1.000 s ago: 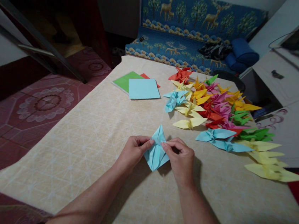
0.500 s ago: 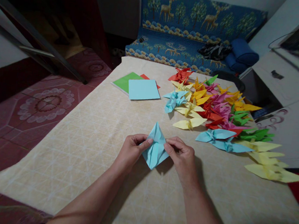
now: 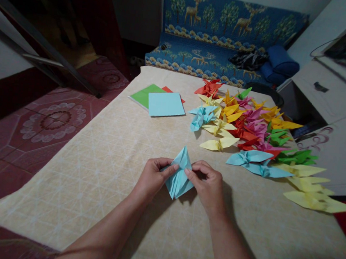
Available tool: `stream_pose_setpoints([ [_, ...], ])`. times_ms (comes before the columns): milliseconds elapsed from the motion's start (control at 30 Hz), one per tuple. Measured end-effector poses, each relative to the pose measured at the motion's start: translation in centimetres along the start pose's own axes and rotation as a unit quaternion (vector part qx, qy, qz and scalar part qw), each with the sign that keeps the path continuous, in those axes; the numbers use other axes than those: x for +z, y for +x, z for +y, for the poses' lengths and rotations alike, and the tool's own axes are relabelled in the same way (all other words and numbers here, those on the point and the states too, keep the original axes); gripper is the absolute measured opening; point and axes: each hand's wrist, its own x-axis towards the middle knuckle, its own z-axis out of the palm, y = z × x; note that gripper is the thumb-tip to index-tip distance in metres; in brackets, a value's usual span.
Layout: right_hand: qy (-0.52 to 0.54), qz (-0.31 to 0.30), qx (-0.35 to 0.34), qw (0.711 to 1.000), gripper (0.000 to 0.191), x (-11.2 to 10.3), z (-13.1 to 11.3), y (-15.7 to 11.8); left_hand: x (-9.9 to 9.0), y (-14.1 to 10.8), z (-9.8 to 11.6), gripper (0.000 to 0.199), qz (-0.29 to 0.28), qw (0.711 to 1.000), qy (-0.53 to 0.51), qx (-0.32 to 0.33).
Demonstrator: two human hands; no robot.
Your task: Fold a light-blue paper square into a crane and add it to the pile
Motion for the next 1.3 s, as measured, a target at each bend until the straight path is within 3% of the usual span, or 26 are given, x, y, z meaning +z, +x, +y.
stream_pose_setpoints([
  [200, -0.009, 0.005, -0.009, 1.0, 0.019, 0.2, 0.1, -0.1, 0.2, 0.0, -0.3, 0.022, 0.009, 0.998, 0.058, 0.02],
  [567, 0.009, 0.032, 0.004, 0.999, 0.021, 0.6, 0.2, -0.2, 0.1, -0.1, -0.2, 0.03, -0.036, 0.997, 0.062, 0.011],
  [900, 0.05, -0.043, 0.035, 0.997, 0.01, -0.7, 0.0, 0.3, -0.1, -0.1, 0.4, 0.032, -0.074, 0.992, 0.092, -0.037],
  [1300, 0.027, -0.002, 0.024, 0.999, 0.011, -0.2, 0.0, 0.1, -0.2, -0.2, 0.3, 0.029, -0.098, 0.985, 0.137, -0.031],
])
